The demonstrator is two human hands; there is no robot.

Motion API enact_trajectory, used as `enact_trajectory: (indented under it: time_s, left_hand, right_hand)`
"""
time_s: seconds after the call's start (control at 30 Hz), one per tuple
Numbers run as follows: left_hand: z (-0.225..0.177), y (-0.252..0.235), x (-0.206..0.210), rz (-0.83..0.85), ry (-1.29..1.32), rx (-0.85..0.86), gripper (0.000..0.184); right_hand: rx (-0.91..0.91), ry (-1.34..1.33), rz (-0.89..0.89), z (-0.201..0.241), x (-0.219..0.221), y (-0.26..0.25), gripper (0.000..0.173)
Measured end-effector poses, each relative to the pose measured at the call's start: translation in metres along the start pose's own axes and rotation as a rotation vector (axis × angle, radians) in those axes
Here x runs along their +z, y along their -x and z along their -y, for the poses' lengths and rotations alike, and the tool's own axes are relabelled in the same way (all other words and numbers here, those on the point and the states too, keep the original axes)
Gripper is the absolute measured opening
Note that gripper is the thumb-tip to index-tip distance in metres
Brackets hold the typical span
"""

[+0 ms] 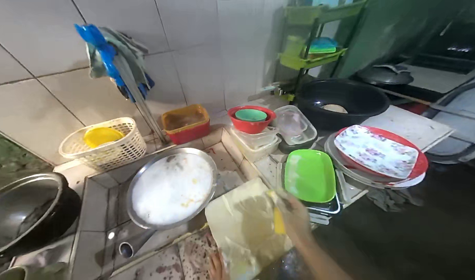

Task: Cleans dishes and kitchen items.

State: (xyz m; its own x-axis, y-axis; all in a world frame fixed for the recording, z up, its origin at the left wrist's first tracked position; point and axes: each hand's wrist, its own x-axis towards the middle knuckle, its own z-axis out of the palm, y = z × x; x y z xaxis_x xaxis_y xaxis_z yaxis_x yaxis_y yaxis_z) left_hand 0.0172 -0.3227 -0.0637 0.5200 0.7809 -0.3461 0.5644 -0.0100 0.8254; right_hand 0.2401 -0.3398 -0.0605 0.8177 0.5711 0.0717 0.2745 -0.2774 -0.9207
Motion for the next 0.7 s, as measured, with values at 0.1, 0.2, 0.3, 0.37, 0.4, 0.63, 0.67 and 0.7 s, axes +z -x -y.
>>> enact_trajectory:
  time_s: [0.1,0.2,0.3,0.37,0.4,0.63,0.67,0.7]
  left_hand:
    - [-0.006,-0.03,-0.014,0.011,-0.443,0.208,0.126]
    - [-0.026,-0.072,-0.029,0.268,-0.884,0.09,0.121]
    - [-0.026,-0.083,-0.027,0.317,-0.964,0.076,0.119]
    - [-0.029,-0.083,-0.028,0.363,-1.006,0.017,0.141]
    - [-0.031,-0.083,-0.028,0.379,-1.021,-0.006,0.146]
    - [-0.042,-0.085,-0.029,0.463,-1.072,-0.053,0.125]
    - [-0.044,-0.085,-0.03,0.477,-1.086,-0.066,0.132]
    - [-0.044,-0.085,-0.029,0.475,-1.09,-0.076,0.139]
  right_hand:
    - [-0.203,0.19,0.097,0.0,-0.013,0.018,0.022]
    - [-0.325,0.424,0.478,0.009,0.009,0.072,0.023]
    - [-0.62,0.587,0.399,-0.011,0.024,0.087,0.018]
    - [-0.542,0.647,0.3,-0.029,0.0,0.062,0.02]
    - [-0.464,0.661,0.224,-0.038,-0.013,0.047,0.02]
    - [-0.613,0.405,0.357,-0.022,0.033,0.098,0.018]
    - [-0.613,0.438,0.3,-0.032,0.022,0.089,0.017]
    - [-0.575,0.483,0.22,-0.042,0.008,0.078,0.018]
